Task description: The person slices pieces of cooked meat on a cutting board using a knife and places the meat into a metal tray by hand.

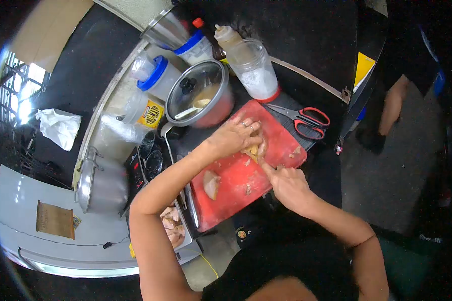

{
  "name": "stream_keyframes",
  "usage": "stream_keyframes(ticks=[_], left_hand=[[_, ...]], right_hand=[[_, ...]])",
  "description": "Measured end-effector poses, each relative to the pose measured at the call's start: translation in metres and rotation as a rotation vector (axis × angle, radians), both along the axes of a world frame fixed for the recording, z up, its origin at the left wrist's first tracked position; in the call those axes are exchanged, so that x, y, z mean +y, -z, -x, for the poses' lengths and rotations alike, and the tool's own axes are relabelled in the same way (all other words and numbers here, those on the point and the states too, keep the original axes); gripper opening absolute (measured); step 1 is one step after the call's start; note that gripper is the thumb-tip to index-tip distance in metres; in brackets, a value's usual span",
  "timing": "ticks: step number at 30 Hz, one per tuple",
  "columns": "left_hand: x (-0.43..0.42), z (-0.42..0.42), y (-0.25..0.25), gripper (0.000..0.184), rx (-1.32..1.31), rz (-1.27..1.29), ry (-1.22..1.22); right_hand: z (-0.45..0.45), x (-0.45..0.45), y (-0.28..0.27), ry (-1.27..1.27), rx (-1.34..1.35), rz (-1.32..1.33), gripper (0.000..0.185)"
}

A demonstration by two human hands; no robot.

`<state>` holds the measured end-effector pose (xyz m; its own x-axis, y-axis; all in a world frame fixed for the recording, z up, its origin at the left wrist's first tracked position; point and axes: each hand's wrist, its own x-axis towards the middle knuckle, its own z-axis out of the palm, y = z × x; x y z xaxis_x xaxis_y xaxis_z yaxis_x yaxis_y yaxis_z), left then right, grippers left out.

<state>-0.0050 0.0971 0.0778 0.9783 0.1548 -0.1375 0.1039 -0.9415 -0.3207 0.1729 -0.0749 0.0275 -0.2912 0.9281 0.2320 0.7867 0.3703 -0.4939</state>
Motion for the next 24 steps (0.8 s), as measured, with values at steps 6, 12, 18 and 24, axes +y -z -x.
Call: stream_keyframes(ticks=[6,12,18,24], left_hand=[[0.011,-0.016,-0.008,0.034,0.160,0.002,0.032],[0.016,0.006,-0.027,0.024,0.120,0.154,-0.065],[0.014,0.036,-0.018,0.018,0.065,0.275,-0.130],[0.011,0.053,-0.009,0.031,-0.131,0.317,-0.189]], right_hand=[[-0.005,0.000,-0.006,-0.007,-0.046,0.003,0.066],[-0.013,0.000,0.006,-0.033,0.198,0.141,0.055],[-0.013,-0.001,0.015,-0.062,0.429,0.278,0.054],[-0.006,-0.008,0.012,-0.021,0.435,0.299,0.056]])
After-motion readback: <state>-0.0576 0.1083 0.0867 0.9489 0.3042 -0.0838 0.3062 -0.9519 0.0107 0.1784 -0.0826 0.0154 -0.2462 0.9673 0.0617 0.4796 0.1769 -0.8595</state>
